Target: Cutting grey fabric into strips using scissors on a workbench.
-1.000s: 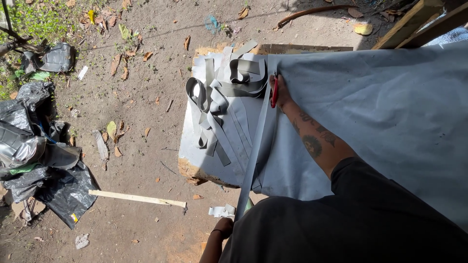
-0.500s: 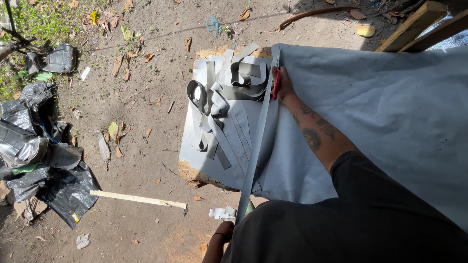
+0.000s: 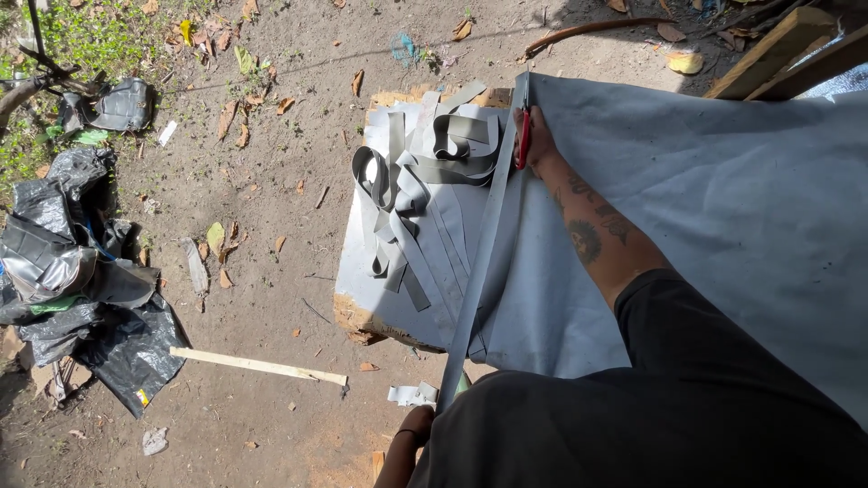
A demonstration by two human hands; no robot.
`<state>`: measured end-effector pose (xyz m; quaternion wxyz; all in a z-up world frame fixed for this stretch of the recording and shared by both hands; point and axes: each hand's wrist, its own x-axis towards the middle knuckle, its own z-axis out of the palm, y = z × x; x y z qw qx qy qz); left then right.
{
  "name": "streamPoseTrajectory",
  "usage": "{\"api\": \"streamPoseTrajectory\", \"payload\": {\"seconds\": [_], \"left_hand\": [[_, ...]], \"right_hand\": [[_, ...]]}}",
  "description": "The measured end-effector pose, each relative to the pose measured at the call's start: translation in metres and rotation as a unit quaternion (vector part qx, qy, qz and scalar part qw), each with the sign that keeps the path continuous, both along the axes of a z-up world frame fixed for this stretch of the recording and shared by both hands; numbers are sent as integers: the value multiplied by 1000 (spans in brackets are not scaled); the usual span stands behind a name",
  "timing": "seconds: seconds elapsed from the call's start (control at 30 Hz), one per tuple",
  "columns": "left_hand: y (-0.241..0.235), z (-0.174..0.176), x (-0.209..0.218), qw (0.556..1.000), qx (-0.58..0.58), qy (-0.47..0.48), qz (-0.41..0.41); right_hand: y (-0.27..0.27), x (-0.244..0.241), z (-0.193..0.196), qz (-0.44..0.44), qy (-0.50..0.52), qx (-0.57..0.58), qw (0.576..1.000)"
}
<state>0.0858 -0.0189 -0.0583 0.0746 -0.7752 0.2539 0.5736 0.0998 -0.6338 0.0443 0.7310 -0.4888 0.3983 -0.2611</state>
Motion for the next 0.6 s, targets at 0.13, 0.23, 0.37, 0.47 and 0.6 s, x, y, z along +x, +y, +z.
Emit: {"api": "streamPoseTrajectory", "payload": {"seconds": [0.13, 0.23, 0.37, 0.47, 0.6], "left_hand": [[0, -1, 6, 1000, -12, -19, -7], [2, 8, 13, 998, -16, -57, 34], [-1, 12, 25, 975, -126, -97, 156], [-28, 30, 44, 943, -256, -50, 208], [-98, 81, 86, 883, -427, 93, 175]], "right_hand": [[-17, 6, -3, 7, -11, -18, 1000], [-23, 6, 11, -9, -32, -72, 997], [3, -8, 65, 20, -49, -73, 996], [47, -38, 83, 16, -38, -67, 997], [133, -114, 71, -30, 59, -11, 998]]}}
